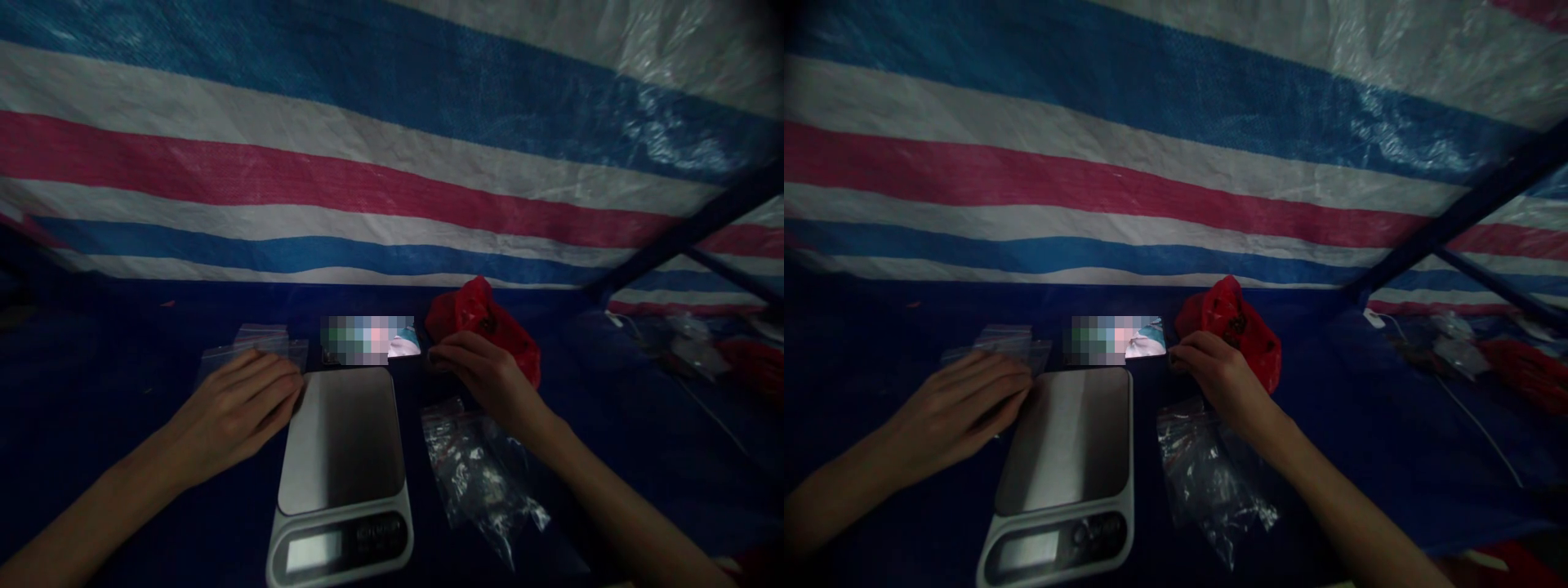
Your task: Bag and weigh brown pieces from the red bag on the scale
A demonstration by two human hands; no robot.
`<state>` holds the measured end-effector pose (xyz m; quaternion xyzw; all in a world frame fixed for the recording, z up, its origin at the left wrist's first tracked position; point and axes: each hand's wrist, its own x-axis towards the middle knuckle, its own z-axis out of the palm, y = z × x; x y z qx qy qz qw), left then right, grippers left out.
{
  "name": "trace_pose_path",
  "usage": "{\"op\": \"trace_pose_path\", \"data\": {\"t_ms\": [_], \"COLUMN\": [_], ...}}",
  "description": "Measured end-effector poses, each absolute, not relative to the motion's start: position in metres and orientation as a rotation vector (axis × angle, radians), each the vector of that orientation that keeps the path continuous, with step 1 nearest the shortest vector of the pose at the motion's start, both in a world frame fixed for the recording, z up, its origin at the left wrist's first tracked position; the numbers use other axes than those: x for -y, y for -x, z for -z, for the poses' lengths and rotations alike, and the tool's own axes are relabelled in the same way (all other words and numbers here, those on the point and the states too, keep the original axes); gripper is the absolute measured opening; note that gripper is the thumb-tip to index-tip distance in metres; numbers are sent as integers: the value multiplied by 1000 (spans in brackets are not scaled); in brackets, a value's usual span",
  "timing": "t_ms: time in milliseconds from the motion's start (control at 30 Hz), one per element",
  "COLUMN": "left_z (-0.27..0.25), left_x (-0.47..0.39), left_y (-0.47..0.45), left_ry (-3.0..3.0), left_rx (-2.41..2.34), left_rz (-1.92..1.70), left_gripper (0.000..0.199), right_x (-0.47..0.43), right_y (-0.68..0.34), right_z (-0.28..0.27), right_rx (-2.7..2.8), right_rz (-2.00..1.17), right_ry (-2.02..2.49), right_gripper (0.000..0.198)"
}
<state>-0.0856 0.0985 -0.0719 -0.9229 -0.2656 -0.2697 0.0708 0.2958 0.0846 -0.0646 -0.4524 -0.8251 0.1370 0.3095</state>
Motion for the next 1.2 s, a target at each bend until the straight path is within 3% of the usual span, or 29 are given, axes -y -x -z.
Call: {"op": "trace_pose_path", "data": {"t_ms": [233, 367, 667, 900, 1200], "left_z": [71, 69, 67, 69, 67], "left_x": [-97, -96, -97, -97, -96], "left_y": [84, 83, 80, 83, 81], "left_ry": [2765, 2749, 2801, 2805, 2820], "left_rx": [764, 739, 760, 778, 751], "left_rz": [790, 831, 864, 873, 862], "left_gripper": [16, 17, 16, 16, 15], "right_x": [-87, -90, -110, -118, -117], "right_y": [-295, -306, -363, -363, -356], "right_z": [66, 55, 59, 84, 76], "right_rx": [2178, 2084, 2219, 2458, 2409], "right_rz": [-370, -162, 189, 121, 18], "right_ry": [1193, 1286, 1977, 1631, 1640], "right_gripper": [23, 26, 27, 44, 31]}}
